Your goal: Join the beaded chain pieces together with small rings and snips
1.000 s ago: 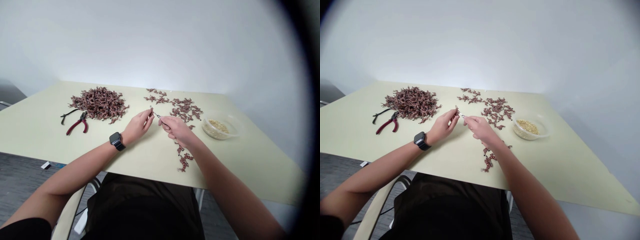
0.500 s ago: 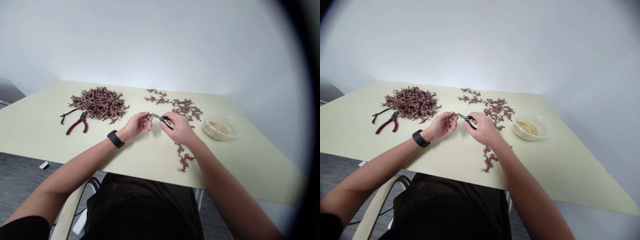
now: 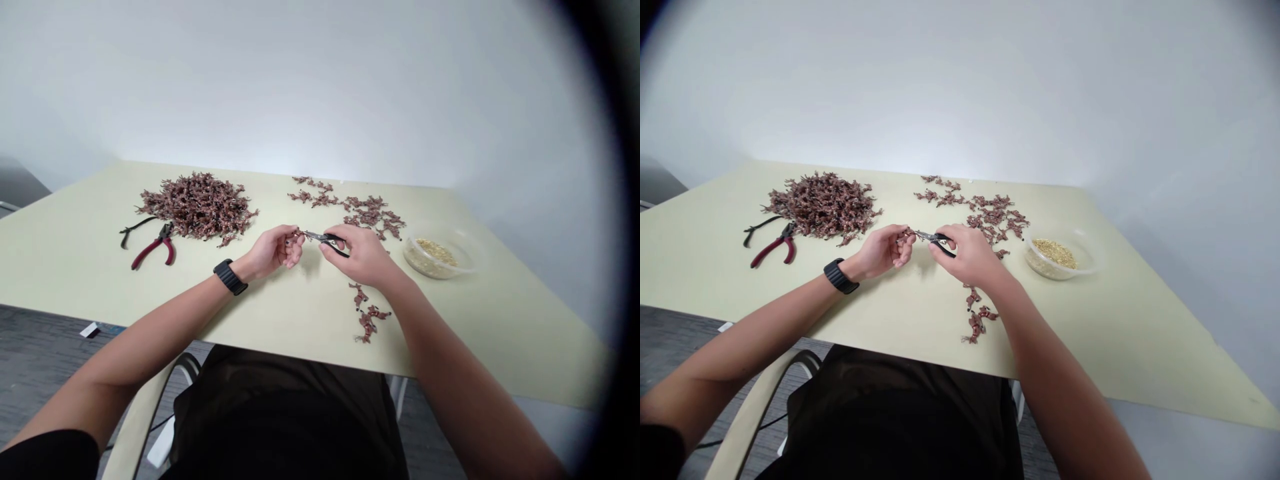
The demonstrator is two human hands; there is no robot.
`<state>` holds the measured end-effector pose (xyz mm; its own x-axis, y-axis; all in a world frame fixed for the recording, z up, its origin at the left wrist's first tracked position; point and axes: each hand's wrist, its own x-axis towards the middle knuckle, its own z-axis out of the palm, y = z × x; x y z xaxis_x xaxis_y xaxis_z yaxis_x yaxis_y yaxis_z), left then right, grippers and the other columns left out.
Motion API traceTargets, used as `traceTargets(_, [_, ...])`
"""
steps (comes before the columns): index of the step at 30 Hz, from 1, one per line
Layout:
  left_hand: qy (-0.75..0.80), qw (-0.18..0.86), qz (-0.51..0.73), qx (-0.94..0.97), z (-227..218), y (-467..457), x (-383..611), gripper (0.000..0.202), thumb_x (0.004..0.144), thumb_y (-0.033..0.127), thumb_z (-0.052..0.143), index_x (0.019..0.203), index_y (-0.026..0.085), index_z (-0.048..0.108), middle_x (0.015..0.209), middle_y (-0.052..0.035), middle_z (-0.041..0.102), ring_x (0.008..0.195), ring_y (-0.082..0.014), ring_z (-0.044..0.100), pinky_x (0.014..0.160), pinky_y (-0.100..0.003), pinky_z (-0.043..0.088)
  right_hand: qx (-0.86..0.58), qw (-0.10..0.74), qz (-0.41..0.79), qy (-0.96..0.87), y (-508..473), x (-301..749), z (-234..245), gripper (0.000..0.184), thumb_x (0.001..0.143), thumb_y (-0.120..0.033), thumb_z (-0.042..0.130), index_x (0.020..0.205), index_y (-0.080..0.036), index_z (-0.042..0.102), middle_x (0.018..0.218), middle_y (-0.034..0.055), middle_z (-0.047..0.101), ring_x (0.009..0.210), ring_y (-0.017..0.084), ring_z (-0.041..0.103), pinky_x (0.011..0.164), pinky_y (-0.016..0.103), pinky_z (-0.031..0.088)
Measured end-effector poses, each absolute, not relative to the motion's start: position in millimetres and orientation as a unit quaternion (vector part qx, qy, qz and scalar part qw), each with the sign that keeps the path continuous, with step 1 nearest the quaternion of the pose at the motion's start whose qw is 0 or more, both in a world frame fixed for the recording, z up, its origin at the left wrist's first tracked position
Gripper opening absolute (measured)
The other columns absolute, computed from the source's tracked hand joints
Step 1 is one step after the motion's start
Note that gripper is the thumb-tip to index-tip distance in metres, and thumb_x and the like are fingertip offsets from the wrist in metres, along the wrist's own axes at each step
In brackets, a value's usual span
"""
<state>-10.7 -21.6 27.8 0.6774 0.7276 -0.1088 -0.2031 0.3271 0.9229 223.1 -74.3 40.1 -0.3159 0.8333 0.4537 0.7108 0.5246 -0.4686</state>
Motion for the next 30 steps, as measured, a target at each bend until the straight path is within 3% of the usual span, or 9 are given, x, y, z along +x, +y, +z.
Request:
traceTargets(10, [0.251, 0.793, 0.284, 0.478, 18.8, -13.7, -15.1, 0.037, 0.097, 0.045, 0.057, 0.079, 0.014, 0.064, 0.057, -0.0054, 0.061, 0.046, -0.0122, 0.052, 0.046, -0.025, 0.036, -0.488, 0.318, 0.109, -0.806, -77.4, 221.8, 45.0, 0.024, 0.097, -0.042, 0.059, 0.097, -0.022, 0.072, 0.077, 0.0029, 0.062, 0.071, 0.019, 0.055, 0.068, 0.033, 0.037])
traceTargets(16, [0.218, 0.775, 0.335, 0.489, 20.3, -21.9, -7.2, 0.025, 0.096, 0.039, 0.067, 0.1, 0.014, 0.066, 0.09, -0.0074, 0.07, 0.068, -0.0103, 0.062, 0.064, -0.022, 0.049, -0.543, 0.348, 0.162, -0.747, -80.8, 211.0, 41.2, 0.03, 0.098, -0.049, 0.058, 0.093, -0.022, 0.071, 0.069, 0.0004, 0.058, 0.064, 0.017, 0.05, 0.064, 0.033, 0.035])
traceTargets(19, [0.223, 0.676, 0.387, 0.586, 15.3, -25.6, -2.2, 0.032, 0.096, 0.047, 0.07, 0.104, 0.017, 0.063, 0.1, -0.0073, 0.071, 0.079, -0.0126, 0.068, 0.076, -0.026, 0.054, -0.542, 0.385, 0.232, -0.71, -80.9, 203.9, 38.2, 0.035, 0.098, -0.051, 0.057, 0.09, -0.021, 0.072, 0.073, 0.001, 0.059, 0.067, 0.016, 0.049, 0.063, 0.032, 0.035])
traceTargets(22, [0.261, 0.511, 0.434, 0.694, 10.2, -26.2, -2.2, 0.039, 0.098, 0.052, 0.066, 0.113, 0.016, 0.067, 0.101, -0.0094, 0.073, 0.084, -0.0159, 0.071, 0.084, -0.031, 0.057, -0.524, 0.417, 0.324, -0.668, -81.2, 198.7, 37.4, 0.036, 0.098, -0.053, 0.058, 0.088, -0.021, 0.072, 0.075, 0.0009, 0.055, 0.067, 0.015, 0.045, 0.06, 0.031, 0.033])
traceTargets(27, [0.3, 0.262, 0.46, 0.794, 14.5, -24.0, -11.8, 0.033, 0.099, 0.044, 0.066, 0.12, 0.019, 0.075, 0.131, -0.0147, 0.072, 0.112, -0.0246, 0.072, 0.105, -0.039, 0.054, -0.505, 0.408, 0.527, -0.548, -84.1, 196.8, 42.0, 0.038, 0.093, -0.059, 0.063, 0.09, -0.022, 0.067, 0.071, -0.0032, 0.033, 0.059, 0.012, 0.022, 0.048, 0.028, 0.015])
traceTargets(30, [0.282, 0.217, 0.47, 0.808, 21.2, -22.7, -14.8, 0.029, 0.098, 0.04, 0.068, 0.116, 0.021, 0.079, 0.138, -0.014, 0.07, 0.121, -0.0262, 0.069, 0.111, -0.041, 0.051, -0.47, 0.407, 0.573, -0.534, -85.2, 198.4, 44.4, 0.039, 0.092, -0.061, 0.064, 0.09, -0.021, 0.065, 0.072, -0.0035, 0.032, 0.059, 0.012, 0.018, 0.048, 0.027, 0.011])
